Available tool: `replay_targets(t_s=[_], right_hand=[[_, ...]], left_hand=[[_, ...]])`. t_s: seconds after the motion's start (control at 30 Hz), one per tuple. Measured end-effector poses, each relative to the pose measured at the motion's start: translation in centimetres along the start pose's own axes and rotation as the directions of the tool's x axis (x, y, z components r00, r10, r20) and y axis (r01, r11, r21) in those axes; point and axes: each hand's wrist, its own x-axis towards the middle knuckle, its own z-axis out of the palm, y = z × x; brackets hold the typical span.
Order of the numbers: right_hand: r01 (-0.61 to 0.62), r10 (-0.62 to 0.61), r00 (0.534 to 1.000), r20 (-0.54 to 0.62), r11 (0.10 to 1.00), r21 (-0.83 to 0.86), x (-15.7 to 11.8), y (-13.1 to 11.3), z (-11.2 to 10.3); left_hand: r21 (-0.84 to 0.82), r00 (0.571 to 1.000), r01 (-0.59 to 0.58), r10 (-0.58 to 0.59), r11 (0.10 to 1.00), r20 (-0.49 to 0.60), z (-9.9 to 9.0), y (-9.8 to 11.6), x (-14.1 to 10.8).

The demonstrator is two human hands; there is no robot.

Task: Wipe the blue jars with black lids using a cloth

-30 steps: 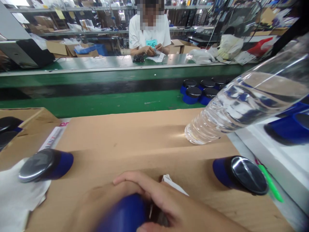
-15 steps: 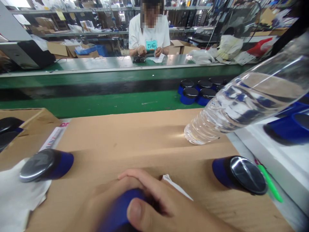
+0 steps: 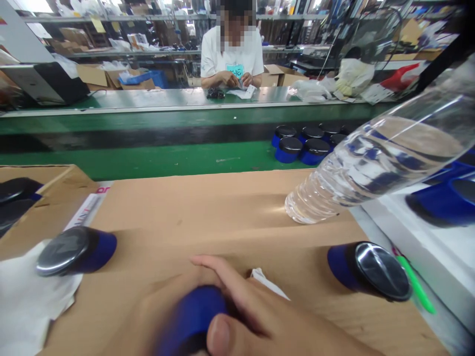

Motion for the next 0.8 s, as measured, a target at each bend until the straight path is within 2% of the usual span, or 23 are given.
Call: replay_targets(t_s=[0.07, 0.17, 0.27, 0.33, 0.4, 0.47, 0.57, 0.67, 0.73, 0.8], right_hand=[[-0.027, 0.027, 0.999, -0.018, 0.999, -0.026, 0.2, 0.2, 0.4], [-0.159, 0.157, 0.987, -0.024, 0.978, -0.137, 0.8, 0.2, 0.5], [-0.149, 0.153, 0.988, 0.003, 0.962, -0.228, 1.6, 0.9, 0.6], [-0.159, 0.163, 0.987, -0.005, 0.950, -0.269, 2.1, 1.6, 0.8], [-0.196, 0.190, 0.981, -0.048, 0.937, -0.290, 2.2, 1.9, 0.9], [-0.181, 0.179, 0.983, -0.033, 0.943, -0.278, 2.0, 1.8, 0.9], [-0.095, 0.095, 0.995, -0.013, 0.971, -0.217, 1.2, 1.0, 0.5], [-0.004, 0.000, 1.000, -0.026, 0.986, -0.164, 0.5, 0.3, 0.4], [0.059, -0.062, 0.998, -0.015, 0.987, -0.150, 0.4, 0.2, 0.4], [0.091, -0.095, 0.995, -0.019, 0.987, -0.132, 0.5, 0.4, 0.6]], left_hand=[[0.034, 1.000, -0.007, 0.007, 0.999, 0.001, -0.4, -0.6, -0.2], [0.068, 0.999, -0.039, 0.041, 0.997, -0.014, -1.0, -1.8, -1.1], [0.178, 0.996, -0.079, 0.084, 0.981, -0.021, -1.1, -2.7, -1.6], [0.180, 0.994, -0.099, 0.106, 0.979, -0.031, -1.0, -2.4, -1.1], [0.017, 0.993, -0.117, 0.118, 0.993, -0.029, -0.7, -1.8, -0.4], [-0.117, 0.995, -0.099, 0.098, 0.988, -0.015, -0.4, -1.3, 0.0], [-0.203, 0.999, 0.051, -0.052, 0.978, 0.004, -0.4, -1.1, -0.4], [-0.411, 0.974, 0.227, -0.211, 0.883, 0.085, -0.3, -0.7, -0.5], [-0.494, 0.962, 0.272, -0.232, 0.826, 0.143, -0.1, 0.0, 0.2], [-0.538, 0.970, 0.244, -0.198, 0.807, 0.143, 0.2, 0.5, 1.0]])
